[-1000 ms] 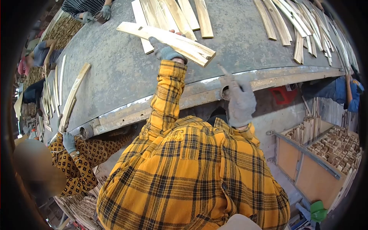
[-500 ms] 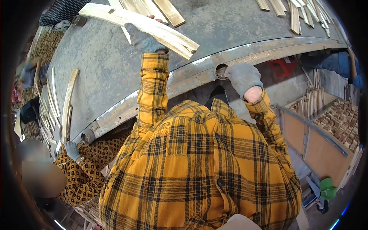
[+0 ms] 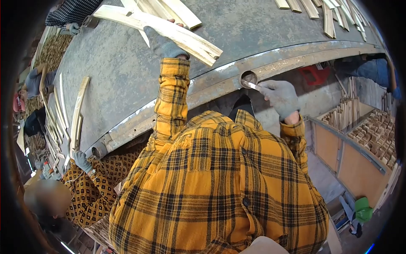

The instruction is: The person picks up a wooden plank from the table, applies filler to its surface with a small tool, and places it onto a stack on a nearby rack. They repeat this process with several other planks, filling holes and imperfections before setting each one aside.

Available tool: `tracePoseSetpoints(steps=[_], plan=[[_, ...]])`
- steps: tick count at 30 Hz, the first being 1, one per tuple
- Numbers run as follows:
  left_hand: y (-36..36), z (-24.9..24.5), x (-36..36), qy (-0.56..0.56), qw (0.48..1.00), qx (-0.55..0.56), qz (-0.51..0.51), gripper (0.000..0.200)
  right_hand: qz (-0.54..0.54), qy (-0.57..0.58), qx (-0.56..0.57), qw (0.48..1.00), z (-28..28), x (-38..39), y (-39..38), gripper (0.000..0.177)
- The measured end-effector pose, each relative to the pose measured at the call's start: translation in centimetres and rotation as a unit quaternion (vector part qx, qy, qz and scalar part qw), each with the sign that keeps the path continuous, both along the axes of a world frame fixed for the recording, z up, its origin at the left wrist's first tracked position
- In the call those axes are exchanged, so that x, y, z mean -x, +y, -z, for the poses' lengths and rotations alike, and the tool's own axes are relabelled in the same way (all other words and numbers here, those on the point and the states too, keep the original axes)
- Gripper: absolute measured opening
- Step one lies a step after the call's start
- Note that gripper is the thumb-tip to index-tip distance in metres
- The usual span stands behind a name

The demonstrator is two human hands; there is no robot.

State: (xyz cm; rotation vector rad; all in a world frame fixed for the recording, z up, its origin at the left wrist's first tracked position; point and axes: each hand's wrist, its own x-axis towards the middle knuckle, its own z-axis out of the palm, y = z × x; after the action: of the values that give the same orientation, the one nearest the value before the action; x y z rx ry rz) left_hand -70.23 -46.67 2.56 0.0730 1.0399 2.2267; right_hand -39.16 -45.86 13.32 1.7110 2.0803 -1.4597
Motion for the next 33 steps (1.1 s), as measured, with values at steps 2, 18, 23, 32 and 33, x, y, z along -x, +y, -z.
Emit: tracePoseSetpoints(steps=[2,18,23,32,33], plan=[[-0.1,0.8,0.6,-0.025,0.999,-0.027,0.015,0.053,0.084,0.092,0.005,0.992,-1.0,0.3,-0.1,0.018],[0.0,-2.4,-0.3,-0.115,0.993,-0.024,0.017,0.042,-0.050,0.266,-0.437,0.858,-0.7,5.9,-2.6,0.029],[0.1,-1.8,0.0,-0.117,0.993,-0.003,-0.007,0.047,-0.102,0.111,-0.529,0.835,-1.6,6.0,-3.4,0.026],[-0.5,-3.9,-1.0,-0.027,0.994,0.004,0.110,0.065,-0.153,0.238,-0.428,0.858,-4.8,4.0,-0.8,0.023],[-0.4,-5.4,-1.8,-0.003,0.994,0.017,0.112,0.067,-0.170,0.265,-0.454,0.834,-3.9,4.2,-0.4,0.026]])
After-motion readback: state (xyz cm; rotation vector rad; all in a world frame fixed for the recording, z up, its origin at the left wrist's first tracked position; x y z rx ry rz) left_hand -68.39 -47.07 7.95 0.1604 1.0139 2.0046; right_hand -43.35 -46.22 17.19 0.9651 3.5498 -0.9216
